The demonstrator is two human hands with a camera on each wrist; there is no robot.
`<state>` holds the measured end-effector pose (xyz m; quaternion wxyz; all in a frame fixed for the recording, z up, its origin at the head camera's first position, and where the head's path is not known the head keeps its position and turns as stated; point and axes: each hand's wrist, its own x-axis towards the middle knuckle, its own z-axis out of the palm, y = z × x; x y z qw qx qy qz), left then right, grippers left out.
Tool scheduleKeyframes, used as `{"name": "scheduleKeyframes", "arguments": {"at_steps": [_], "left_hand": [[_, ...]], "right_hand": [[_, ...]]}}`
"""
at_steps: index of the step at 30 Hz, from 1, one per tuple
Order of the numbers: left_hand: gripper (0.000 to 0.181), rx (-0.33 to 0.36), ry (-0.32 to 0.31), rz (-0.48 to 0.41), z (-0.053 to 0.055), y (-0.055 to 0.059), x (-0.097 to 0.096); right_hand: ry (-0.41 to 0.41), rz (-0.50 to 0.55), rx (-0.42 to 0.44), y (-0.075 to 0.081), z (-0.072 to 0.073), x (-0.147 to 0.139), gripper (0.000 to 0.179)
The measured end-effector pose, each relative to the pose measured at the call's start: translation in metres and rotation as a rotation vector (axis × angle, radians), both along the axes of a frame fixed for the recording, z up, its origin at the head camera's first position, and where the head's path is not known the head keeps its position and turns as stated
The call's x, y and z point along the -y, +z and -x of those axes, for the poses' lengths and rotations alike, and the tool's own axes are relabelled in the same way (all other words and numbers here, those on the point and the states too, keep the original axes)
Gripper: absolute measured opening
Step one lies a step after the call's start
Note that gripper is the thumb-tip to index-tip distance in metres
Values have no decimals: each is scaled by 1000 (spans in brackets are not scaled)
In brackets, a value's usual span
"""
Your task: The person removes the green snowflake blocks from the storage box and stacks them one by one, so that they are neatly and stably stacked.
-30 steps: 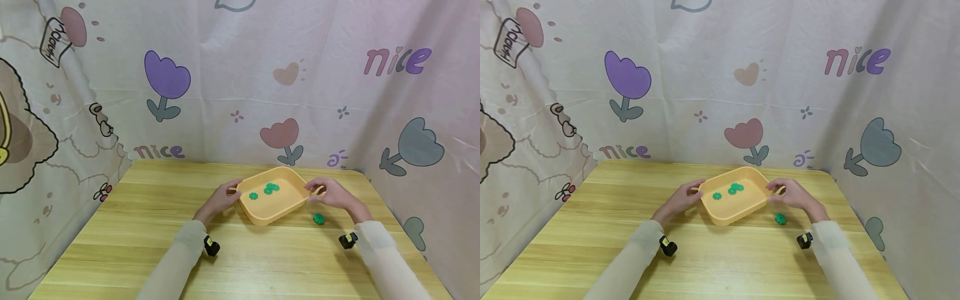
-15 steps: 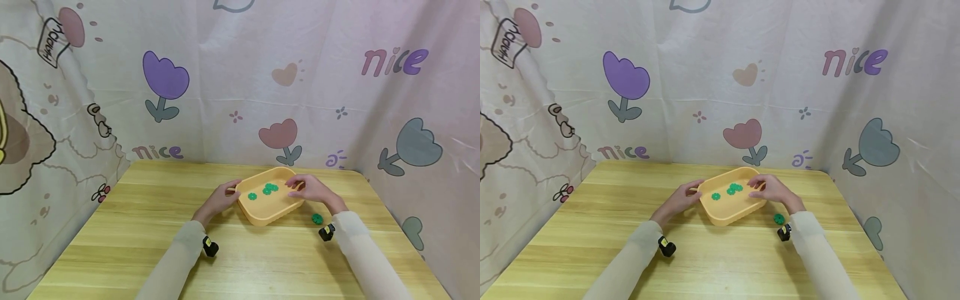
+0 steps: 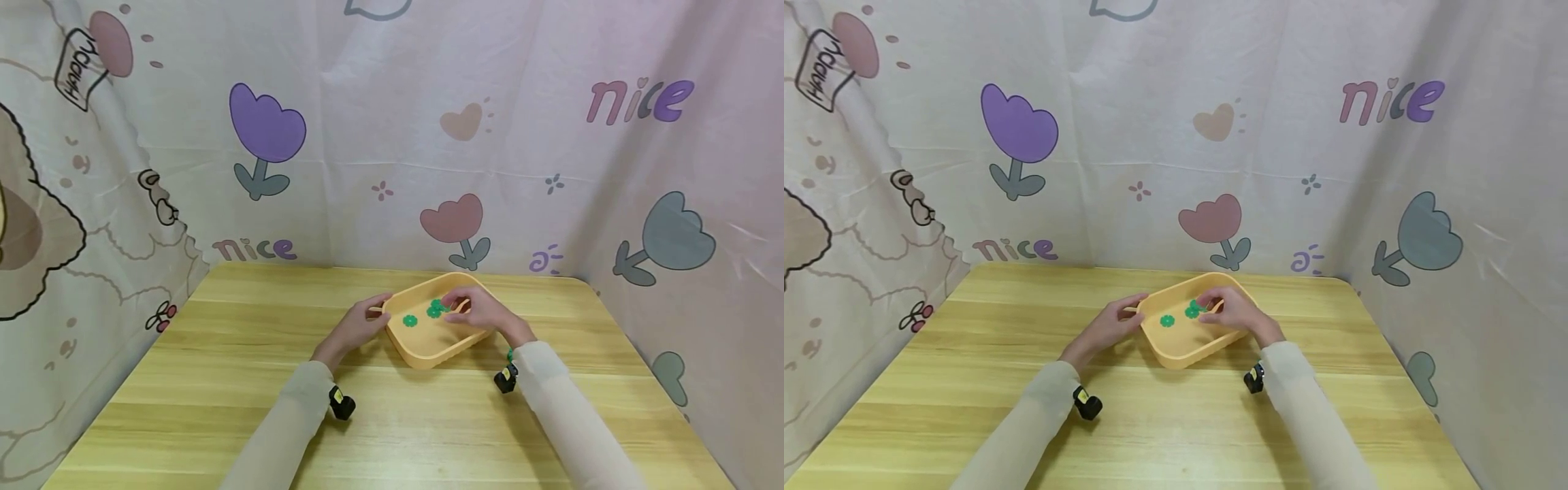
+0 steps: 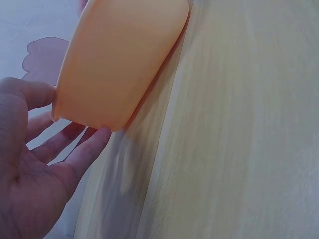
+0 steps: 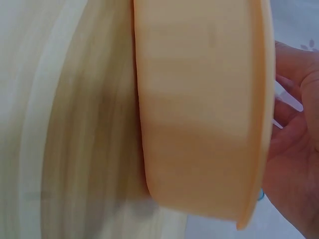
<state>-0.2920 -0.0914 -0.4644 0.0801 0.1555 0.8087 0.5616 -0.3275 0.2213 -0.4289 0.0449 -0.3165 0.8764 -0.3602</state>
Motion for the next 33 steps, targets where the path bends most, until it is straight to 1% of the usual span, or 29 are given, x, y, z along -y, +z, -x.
{"name": "scheduleKeyframes", "arguments": {"at_steps": [9, 14, 22, 28, 33], "left_hand": [[54, -6, -13, -4, 2, -2, 1], [53, 8, -13, -23, 2, -2, 0], [53, 22, -17, -38, 4, -2, 0], [54, 27, -20, -34, 3, -2, 0], [54, 24, -27, -40, 1, 0, 0]], "right_hand": [[9, -34, 0, -7, 5, 24, 32], [18, -51, -4, -9, 7, 36, 30], [7, -96, 35, -16, 12, 53, 28], [34, -127, 53, -20, 13, 63, 30], [72, -141, 22, -22, 14, 71, 27]]}}
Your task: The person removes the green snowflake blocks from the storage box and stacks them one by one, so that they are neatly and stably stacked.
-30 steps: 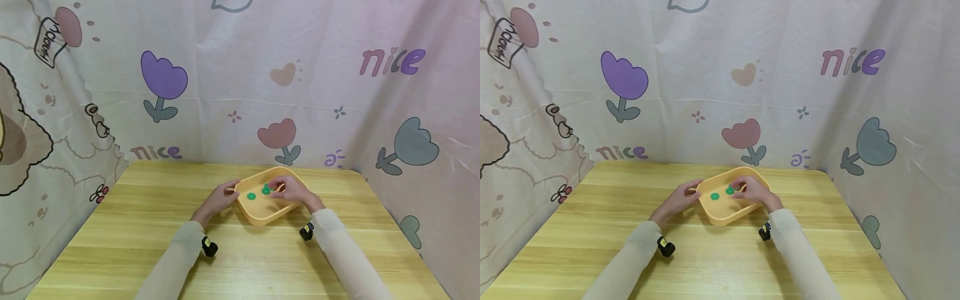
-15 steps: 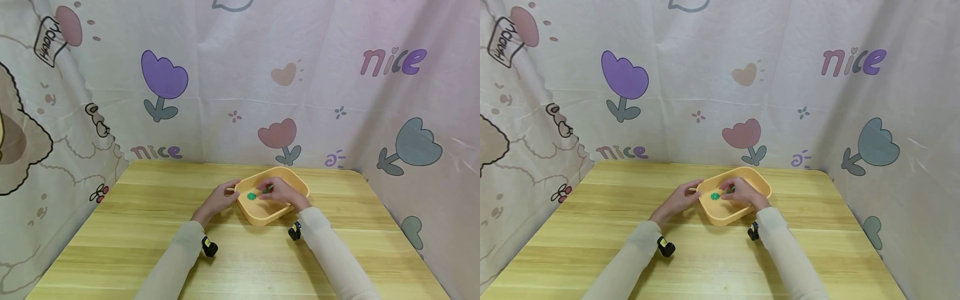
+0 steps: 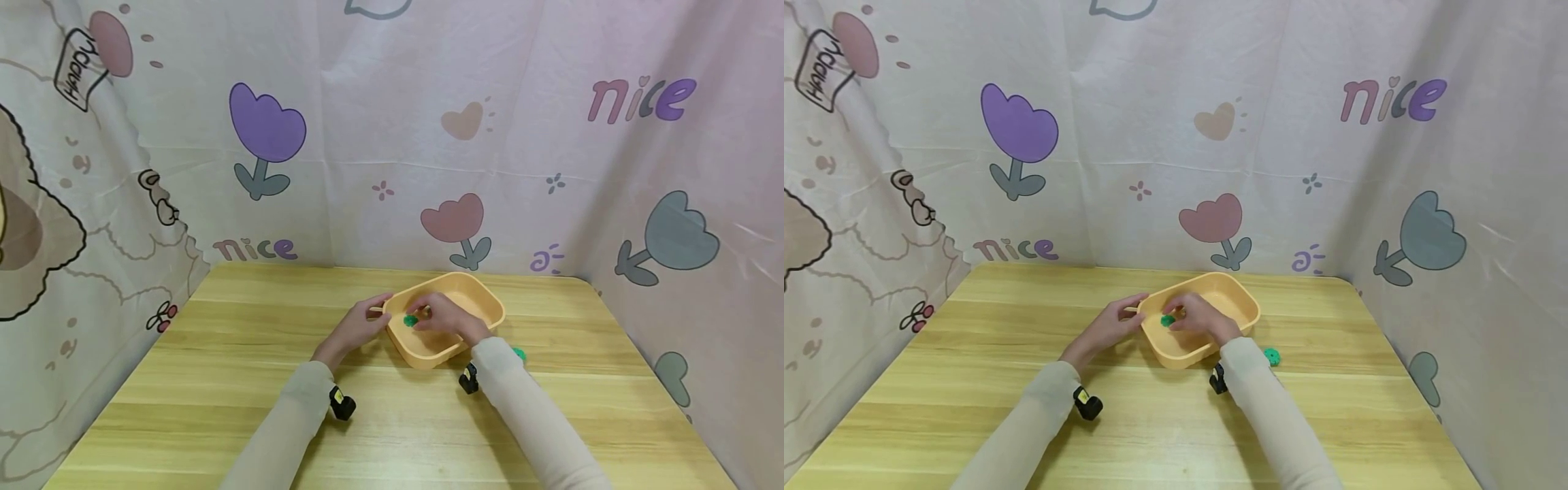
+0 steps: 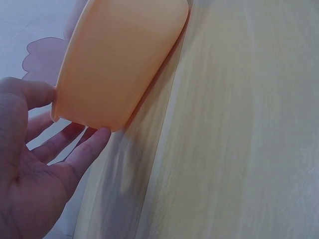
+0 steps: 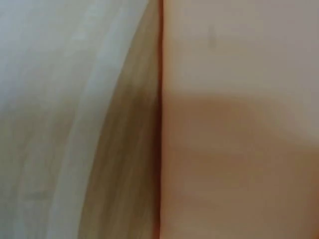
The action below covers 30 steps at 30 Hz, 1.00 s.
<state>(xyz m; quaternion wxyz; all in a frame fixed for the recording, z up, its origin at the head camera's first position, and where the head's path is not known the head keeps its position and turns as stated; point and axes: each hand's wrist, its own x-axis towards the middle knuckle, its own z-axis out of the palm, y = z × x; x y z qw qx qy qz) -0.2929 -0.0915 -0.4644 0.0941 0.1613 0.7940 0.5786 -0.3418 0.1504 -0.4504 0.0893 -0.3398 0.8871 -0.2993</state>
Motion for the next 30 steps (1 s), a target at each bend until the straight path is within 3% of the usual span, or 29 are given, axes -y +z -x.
{"name": "scheduleKeyframes", "arguments": {"at_steps": [4, 12, 20, 30], "left_hand": [[54, -12, 0, 4, -1, 0, 1], [54, -6, 2, 1, 0, 0, 1], [53, -1, 9, 20, 0, 0, 0], [53, -3, 10, 16, -1, 0, 0]], "right_hand": [[18, -17, -33, -2, 0, 3, 25], [5, -23, -14, -1, -2, 4, 25], [44, -21, -21, 2, -6, 1, 26], [26, -41, 35, 4, -9, -3, 29]]}}
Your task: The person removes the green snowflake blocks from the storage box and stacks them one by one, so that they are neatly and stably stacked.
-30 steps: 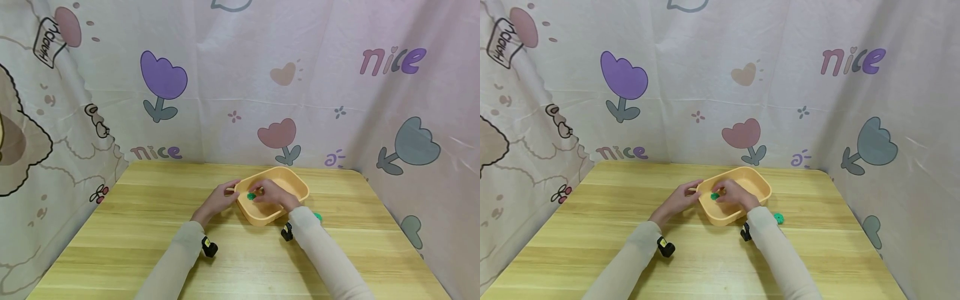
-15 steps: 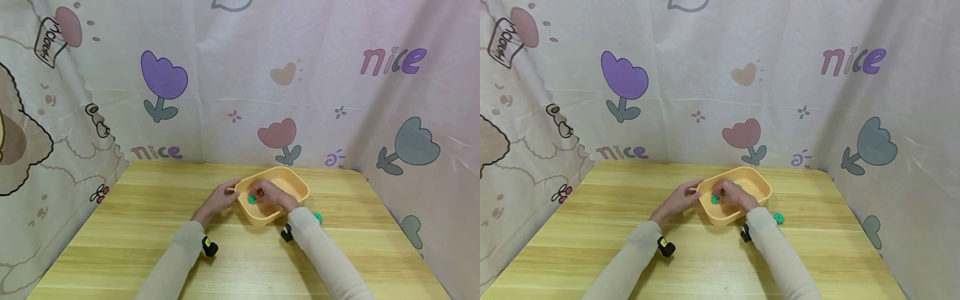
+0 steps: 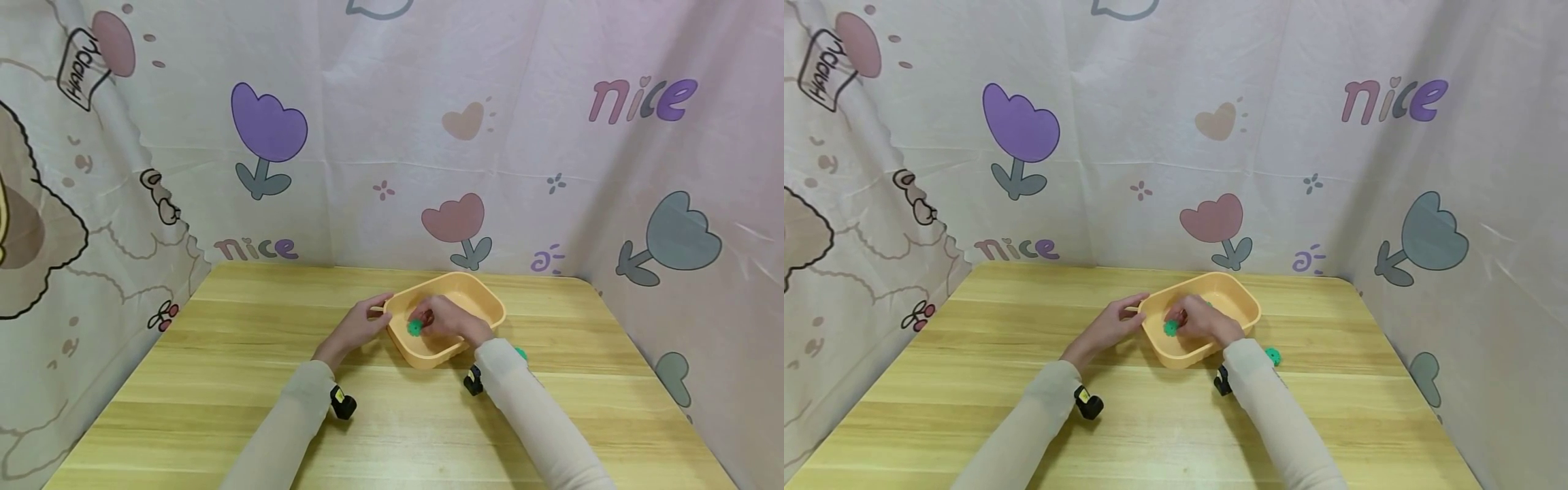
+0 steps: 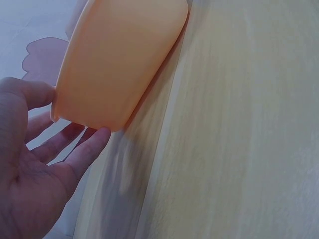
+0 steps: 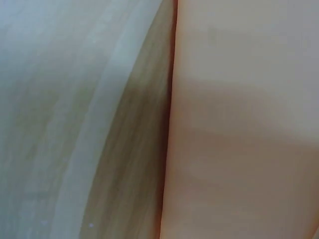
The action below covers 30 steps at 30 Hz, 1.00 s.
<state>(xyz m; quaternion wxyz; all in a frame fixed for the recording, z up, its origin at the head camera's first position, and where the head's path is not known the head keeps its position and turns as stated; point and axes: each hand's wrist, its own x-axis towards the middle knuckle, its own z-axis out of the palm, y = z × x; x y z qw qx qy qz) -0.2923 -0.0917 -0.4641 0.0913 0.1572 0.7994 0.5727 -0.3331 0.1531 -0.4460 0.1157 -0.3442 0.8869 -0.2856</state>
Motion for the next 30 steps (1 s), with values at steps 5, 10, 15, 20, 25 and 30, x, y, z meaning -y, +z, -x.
{"name": "scheduleKeyframes", "arguments": {"at_steps": [5, 10, 15, 20, 25, 30], "left_hand": [[53, 3, 6, 5, 0, 0, 0], [53, 10, 6, -1, 0, 0, 0], [53, 9, 5, -6, 1, 0, 0], [53, 1, 4, -1, 1, -1, 0], [53, -8, 4, 3, 0, -2, 0], [52, -2, 11, 16, 1, 0, 0]], "right_hand": [[2, -2, 21, 0, -1, -1, 25], [-17, -4, 42, 1, -4, -1, 21], [-27, -5, 35, 1, -6, -2, 19], [-27, -15, 14, 0, -6, -2, 16], [-20, -30, -8, -1, -6, -3, 16], [-29, -16, -34, 1, -7, -6, 17]]}}
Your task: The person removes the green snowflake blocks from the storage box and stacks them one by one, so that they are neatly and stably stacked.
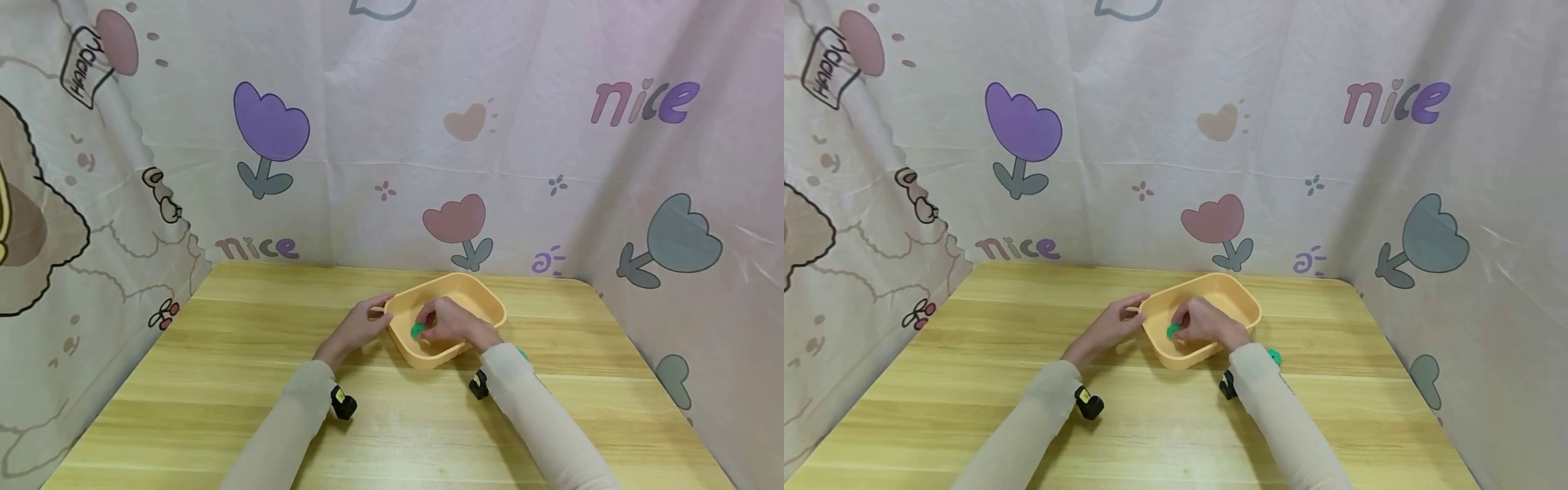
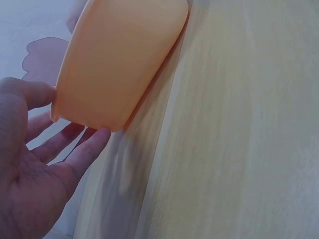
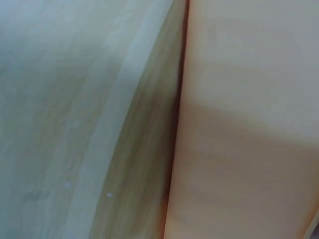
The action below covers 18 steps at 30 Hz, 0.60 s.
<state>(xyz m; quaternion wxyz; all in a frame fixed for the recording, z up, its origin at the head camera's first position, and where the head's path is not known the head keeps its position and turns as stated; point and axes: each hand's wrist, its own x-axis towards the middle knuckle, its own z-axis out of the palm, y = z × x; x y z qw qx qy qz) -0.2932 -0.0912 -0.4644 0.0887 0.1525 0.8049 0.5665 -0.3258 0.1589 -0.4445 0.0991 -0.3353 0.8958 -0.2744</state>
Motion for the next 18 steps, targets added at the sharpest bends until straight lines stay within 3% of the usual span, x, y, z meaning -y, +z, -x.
{"name": "scheduleKeyframes", "arguments": {"at_steps": [10, 18], "left_hand": [[53, -5, -7, -2, -1, 1, 1], [53, -15, -10, 6, -2, 1, 1]], "right_hand": [[33, 92, -65, 14, -5, -7, 16], [13, 125, -87, 21, -10, -16, 15]]}}
